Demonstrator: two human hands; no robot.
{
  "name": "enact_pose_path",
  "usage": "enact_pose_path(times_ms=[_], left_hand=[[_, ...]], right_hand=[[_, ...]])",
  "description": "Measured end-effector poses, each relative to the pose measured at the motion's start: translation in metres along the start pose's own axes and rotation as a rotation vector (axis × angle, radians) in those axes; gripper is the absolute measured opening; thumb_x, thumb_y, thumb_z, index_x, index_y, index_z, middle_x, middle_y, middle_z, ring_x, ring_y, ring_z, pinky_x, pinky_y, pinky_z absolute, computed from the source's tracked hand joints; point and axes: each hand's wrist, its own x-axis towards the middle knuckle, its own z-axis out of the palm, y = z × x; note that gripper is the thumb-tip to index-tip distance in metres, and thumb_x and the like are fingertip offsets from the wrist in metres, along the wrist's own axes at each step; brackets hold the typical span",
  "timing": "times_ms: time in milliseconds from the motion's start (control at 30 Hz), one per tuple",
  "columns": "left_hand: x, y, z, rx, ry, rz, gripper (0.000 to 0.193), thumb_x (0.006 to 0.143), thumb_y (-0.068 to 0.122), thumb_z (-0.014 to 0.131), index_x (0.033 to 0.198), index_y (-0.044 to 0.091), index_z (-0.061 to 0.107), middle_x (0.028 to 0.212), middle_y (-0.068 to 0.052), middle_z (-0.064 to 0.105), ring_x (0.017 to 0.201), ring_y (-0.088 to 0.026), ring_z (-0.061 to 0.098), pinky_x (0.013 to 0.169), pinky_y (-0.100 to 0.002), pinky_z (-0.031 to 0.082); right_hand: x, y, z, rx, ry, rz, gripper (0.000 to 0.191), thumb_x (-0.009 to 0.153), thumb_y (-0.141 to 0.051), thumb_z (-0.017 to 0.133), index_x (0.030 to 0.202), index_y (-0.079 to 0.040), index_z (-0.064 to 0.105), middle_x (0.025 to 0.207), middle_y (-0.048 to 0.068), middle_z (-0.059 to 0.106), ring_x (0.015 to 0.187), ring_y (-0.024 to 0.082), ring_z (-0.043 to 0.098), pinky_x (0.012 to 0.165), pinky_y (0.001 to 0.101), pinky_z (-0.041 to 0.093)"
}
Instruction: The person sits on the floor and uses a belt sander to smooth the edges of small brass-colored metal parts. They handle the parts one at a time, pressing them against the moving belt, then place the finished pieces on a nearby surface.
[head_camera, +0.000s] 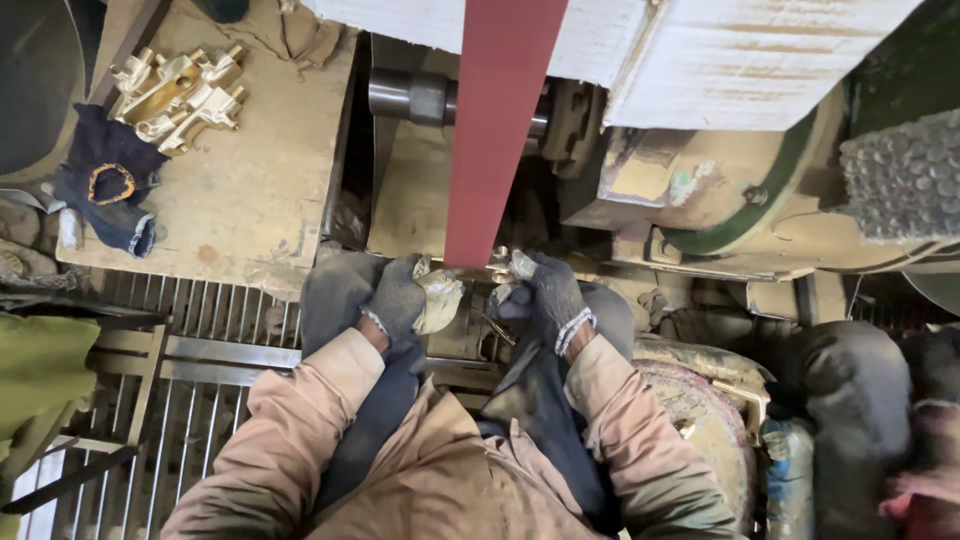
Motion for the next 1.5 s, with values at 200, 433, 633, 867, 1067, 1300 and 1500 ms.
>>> enact_pose_path(times_ms=[200,433,633,867,1067,1300,1500], left_hand=[[-0.018,0.007,-0.009,-0.351,-0.208,-0.128,0.023,0.084,-0.004,0.06,0.106,-0.004,0.066,0.095,-0.012,0.074,0.084,-0.02,0.075,0.076,-0.032,0.062],[-0.072,0.028,-0.015,-0.136,-0.392,0.017,0.033,0.085,-0.001,0.07,0.118,-0.001,0.068,0.101,-0.008,0.075,0.091,-0.014,0.071,0.082,-0.029,0.059],[-0.08,0.042,-0.007,-0.057,-0.411,0.001,0.036,0.084,0.002,0.077,0.119,0.0,0.071,0.105,-0.007,0.076,0.093,-0.012,0.07,0.083,-0.028,0.058],[-0.033,0.035,-0.005,-0.24,-0.349,-0.118,0.032,0.083,0.001,0.074,0.115,-0.001,0.069,0.104,-0.008,0.075,0.092,-0.016,0.073,0.08,-0.03,0.059],[0.0,0.005,0.005,-0.298,-0.243,-0.115,0.021,0.088,-0.001,0.069,0.108,-0.005,0.07,0.096,-0.011,0.075,0.086,-0.02,0.075,0.078,-0.031,0.061],[0.005,-0.002,0.003,-0.241,-0.169,-0.042,0.018,0.088,-0.002,0.07,0.105,-0.006,0.068,0.093,-0.011,0.073,0.082,-0.019,0.072,0.072,-0.032,0.06],[-0.016,0.003,-0.011,-0.057,-0.237,0.045,0.022,0.091,0.005,0.07,0.112,-0.003,0.069,0.098,-0.008,0.075,0.088,-0.013,0.07,0.077,-0.027,0.057]], right_hand=[[-0.036,-0.004,0.002,-0.104,-0.032,-0.08,0.029,0.094,-0.025,0.066,0.107,0.001,0.068,0.069,0.009,0.066,0.054,0.018,0.062,0.05,0.029,0.052],[-0.127,0.027,-0.002,-0.209,-0.068,-0.404,0.041,0.089,-0.006,0.071,0.127,0.003,0.062,0.103,0.011,0.074,0.08,0.013,0.068,0.072,0.0256,0.058],[-0.151,0.022,-0.004,-0.386,-0.052,-0.553,0.048,0.089,-0.004,0.072,0.135,0.003,0.061,0.118,0.008,0.072,0.101,0.012,0.069,0.087,0.0252,0.057],[-0.088,0.012,-0.013,-0.566,-0.019,-0.674,0.034,0.093,-0.004,0.069,0.126,0.004,0.063,0.111,0.01,0.072,0.098,0.014,0.068,0.086,0.0264,0.056],[-0.051,0.025,-0.026,-0.557,0.045,-0.595,0.03,0.096,-0.005,0.066,0.124,0.004,0.063,0.109,0.01,0.073,0.094,0.014,0.068,0.084,0.0269,0.056],[-0.043,0.02,-0.018,-0.277,-0.061,-0.485,0.029,0.098,-0.006,0.062,0.125,0.004,0.062,0.101,0.011,0.074,0.081,0.014,0.068,0.072,0.0261,0.057],[-0.073,0.021,-0.009,-0.308,-0.062,-0.469,0.032,0.096,-0.005,0.063,0.127,0.005,0.061,0.099,0.011,0.073,0.082,0.015,0.069,0.071,0.0264,0.057]])
